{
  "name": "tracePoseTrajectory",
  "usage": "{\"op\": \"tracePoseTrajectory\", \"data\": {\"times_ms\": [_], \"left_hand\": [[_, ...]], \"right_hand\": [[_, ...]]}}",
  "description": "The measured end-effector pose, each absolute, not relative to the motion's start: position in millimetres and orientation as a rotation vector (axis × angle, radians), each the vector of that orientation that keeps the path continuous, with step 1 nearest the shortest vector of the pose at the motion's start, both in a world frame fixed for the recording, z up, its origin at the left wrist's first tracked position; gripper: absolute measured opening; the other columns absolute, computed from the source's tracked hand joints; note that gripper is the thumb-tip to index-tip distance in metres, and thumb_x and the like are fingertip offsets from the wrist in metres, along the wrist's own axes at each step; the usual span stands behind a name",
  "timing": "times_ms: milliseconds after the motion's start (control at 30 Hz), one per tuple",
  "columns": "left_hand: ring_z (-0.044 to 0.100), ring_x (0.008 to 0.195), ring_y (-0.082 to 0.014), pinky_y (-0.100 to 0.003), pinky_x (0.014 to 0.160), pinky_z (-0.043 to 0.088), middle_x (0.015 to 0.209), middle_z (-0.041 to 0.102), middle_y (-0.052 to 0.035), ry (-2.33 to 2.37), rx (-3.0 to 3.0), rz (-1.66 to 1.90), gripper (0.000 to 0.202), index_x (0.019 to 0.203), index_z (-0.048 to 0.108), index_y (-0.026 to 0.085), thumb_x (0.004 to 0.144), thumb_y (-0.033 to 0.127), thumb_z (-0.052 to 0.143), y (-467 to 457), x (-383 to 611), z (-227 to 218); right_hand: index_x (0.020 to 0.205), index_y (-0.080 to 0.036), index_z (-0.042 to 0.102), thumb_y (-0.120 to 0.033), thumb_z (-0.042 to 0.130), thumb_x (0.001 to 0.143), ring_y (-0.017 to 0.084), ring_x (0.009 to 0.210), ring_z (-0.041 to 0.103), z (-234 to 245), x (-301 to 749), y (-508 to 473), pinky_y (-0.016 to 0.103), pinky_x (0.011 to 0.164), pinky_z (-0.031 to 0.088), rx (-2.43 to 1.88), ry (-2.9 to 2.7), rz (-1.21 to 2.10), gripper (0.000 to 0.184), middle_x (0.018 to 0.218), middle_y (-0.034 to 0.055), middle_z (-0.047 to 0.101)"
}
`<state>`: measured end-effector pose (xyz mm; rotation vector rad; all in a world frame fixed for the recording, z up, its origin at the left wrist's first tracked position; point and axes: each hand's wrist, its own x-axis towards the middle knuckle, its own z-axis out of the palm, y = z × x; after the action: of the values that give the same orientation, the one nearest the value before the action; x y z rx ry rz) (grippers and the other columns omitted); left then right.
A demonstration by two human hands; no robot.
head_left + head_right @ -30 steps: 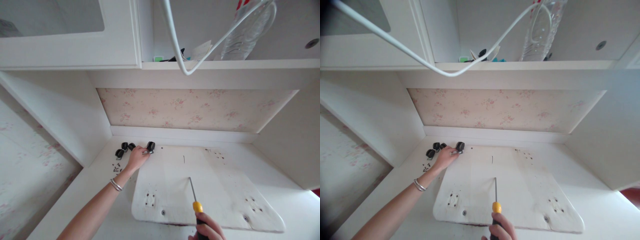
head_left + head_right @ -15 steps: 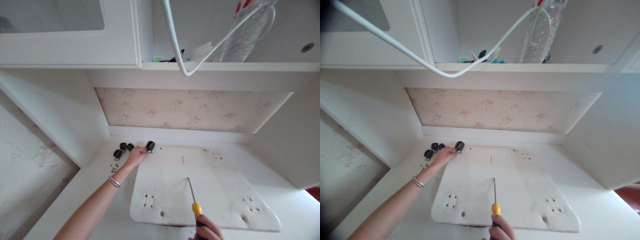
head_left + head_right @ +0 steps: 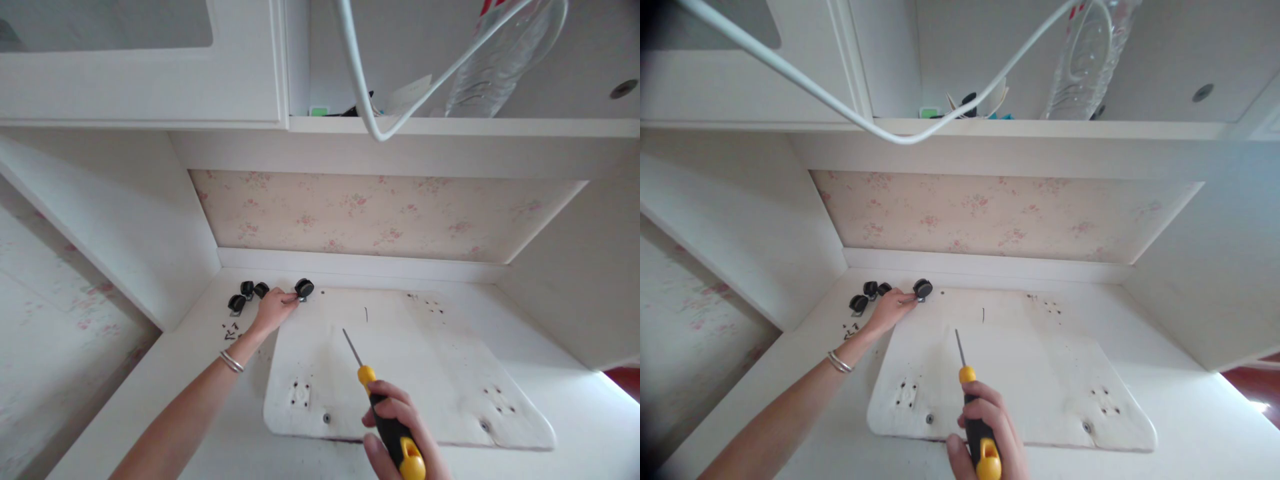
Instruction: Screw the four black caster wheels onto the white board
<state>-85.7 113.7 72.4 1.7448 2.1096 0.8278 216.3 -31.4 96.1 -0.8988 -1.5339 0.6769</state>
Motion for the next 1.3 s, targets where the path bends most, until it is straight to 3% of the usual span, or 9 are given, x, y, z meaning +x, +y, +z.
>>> {"op": "tracePoseTrajectory", "data": {"times_ms": [100,200,333,633,1300], "left_hand": [[0.064,0.086,-0.0193,-0.027,0.082,0.045,0.088,0.071,-0.005,2.127,1.798,0.828,0.027,0.106,0.08,0.026,0.089,0.034,0.06,111,-85,71],[0.065,0.086,-0.0189,-0.026,0.084,0.045,0.086,0.071,-0.0045,2.134,1.833,0.814,0.025,0.104,0.08,0.028,0.089,0.031,0.061,112,-86,70],[0.065,0.084,-0.0184,-0.026,0.081,0.045,0.088,0.073,-0.0043,2.144,1.844,0.781,0.025,0.105,0.079,0.029,0.089,0.032,0.061,116,-88,68],[0.064,0.082,-0.0185,-0.026,0.077,0.046,0.089,0.073,-0.0061,2.167,1.873,0.752,0.025,0.107,0.079,0.03,0.09,0.034,0.061,115,-89,66],[0.064,0.088,-0.0222,-0.031,0.083,0.047,0.091,0.074,-0.0097,2.092,1.856,0.829,0.031,0.11,0.078,0.022,0.092,0.031,0.055,108,-85,66]], "right_hand": [[0.101,-0.028,0.063,-0.037,0.062,0.09,0.025,0.116,0.061,115,208,-13,0.032,0.092,0.05,-0.911,-1.724,0.986,0.014,0.129,0.0096,0.061],[0.101,-0.029,0.062,-0.038,0.058,0.093,0.023,0.115,0.061,127,194,8,0.036,0.097,0.047,-0.994,-1.749,1.205,0.013,0.137,0.0077,0.057],[0.099,-0.027,0.061,-0.036,0.059,0.09,0.024,0.114,0.06,124,175,32,0.04,0.1,0.043,-1.013,-1.683,1.253,0.013,0.136,0.0072,0.057],[0.097,-0.026,0.06,-0.025,0.061,0.083,0.024,0.118,0.057,119,158,63,0.041,0.101,0.04,-0.93,-1.721,1.269,0.014,0.132,0.0069,0.06],[0.098,-0.025,0.061,-0.024,0.06,0.081,0.021,0.104,0.063,121,149,70,0.042,0.097,0.044,-0.95,-1.717,1.32,0.017,0.136,0.0082,0.058]]}}
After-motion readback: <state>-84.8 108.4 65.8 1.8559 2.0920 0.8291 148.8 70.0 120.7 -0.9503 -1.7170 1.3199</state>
